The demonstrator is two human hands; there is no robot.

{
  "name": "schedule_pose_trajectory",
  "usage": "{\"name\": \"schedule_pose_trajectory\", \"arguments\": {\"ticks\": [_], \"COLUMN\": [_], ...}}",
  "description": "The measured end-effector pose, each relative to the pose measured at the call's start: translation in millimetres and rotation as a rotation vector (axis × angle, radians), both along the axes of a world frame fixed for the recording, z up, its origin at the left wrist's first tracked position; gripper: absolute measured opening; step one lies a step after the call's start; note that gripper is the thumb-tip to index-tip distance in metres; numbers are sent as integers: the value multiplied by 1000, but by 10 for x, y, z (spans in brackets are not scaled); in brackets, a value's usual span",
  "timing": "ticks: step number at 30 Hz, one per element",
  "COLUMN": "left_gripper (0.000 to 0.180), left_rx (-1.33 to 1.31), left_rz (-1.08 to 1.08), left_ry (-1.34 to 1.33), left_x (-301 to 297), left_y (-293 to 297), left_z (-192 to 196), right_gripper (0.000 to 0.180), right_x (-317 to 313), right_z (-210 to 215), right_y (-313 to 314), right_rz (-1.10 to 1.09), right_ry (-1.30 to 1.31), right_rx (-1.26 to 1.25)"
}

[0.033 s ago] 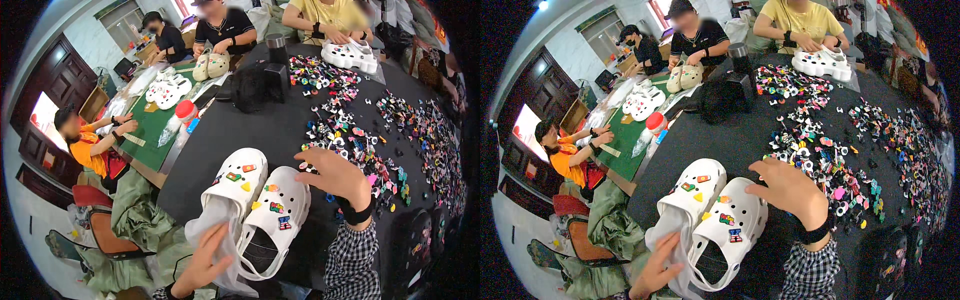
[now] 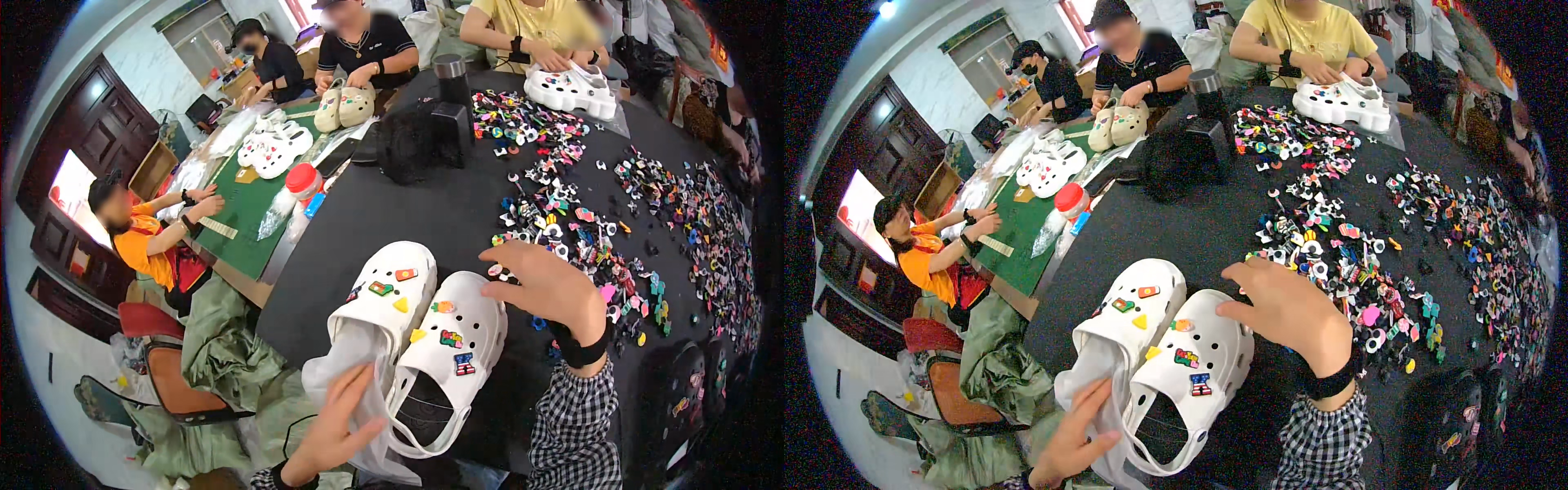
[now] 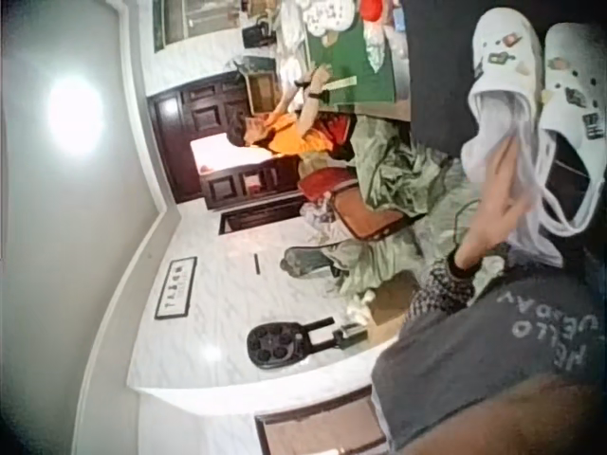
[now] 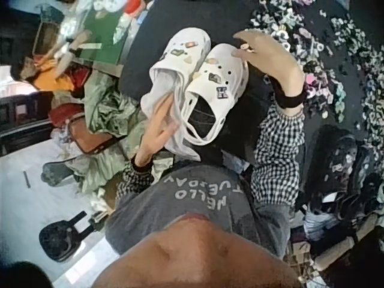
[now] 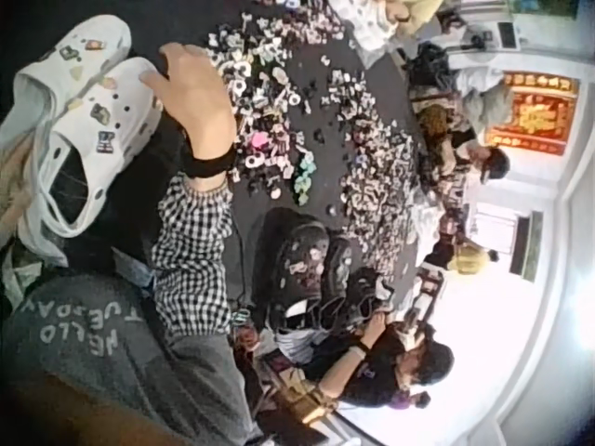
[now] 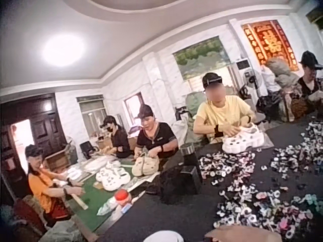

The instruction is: Manually attaching decorative charms to the holes of rubber clog shoes.

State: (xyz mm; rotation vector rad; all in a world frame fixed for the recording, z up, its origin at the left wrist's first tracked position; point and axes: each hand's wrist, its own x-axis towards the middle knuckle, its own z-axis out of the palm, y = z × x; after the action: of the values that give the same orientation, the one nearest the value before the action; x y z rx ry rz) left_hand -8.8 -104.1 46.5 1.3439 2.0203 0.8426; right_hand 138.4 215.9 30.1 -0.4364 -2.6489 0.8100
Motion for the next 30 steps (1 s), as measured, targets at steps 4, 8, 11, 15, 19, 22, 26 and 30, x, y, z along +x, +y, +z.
{"name": "schedule_pose_trajectory", "arguments": {"ticks": [4, 8, 11, 15, 19, 22, 26, 30], "left_gripper": [79, 80, 79, 71, 67, 65, 58, 48], "left_rx": [-21, 19, 57, 102, 140, 152, 134, 175], "left_rz": [-50, -42, -35, -24, -27, 10, 69, 65], "left_ry": [142, 337, 354, 393, 474, 460, 465, 420], "left_x": [56, 99, 83, 60, 33, 34, 34, -73], "left_y": [123, 202, 246, 326, 372, 403, 605, 627], "left_z": [-40, -132, -167, -228, -274, -272, -201, -275], "right_gripper": [44, 44, 46, 47, 48, 48, 48, 47], "right_x": [8, -21, -26, -19, -28, -45, -17, -25], "right_z": [110, 177, 161, 121, 100, 165, 218, 312], "right_y": [-52, -99, -89, -70, -90, -111, -103, -146], "right_rz": [3, 3, 7, 17, 37, 54, 40, 43], "right_ry": [-11, -49, -80, -97, -66, -79, -129, -118], "right_rx": [-19, -59, -52, -43, -36, -54, -75, -87]}}
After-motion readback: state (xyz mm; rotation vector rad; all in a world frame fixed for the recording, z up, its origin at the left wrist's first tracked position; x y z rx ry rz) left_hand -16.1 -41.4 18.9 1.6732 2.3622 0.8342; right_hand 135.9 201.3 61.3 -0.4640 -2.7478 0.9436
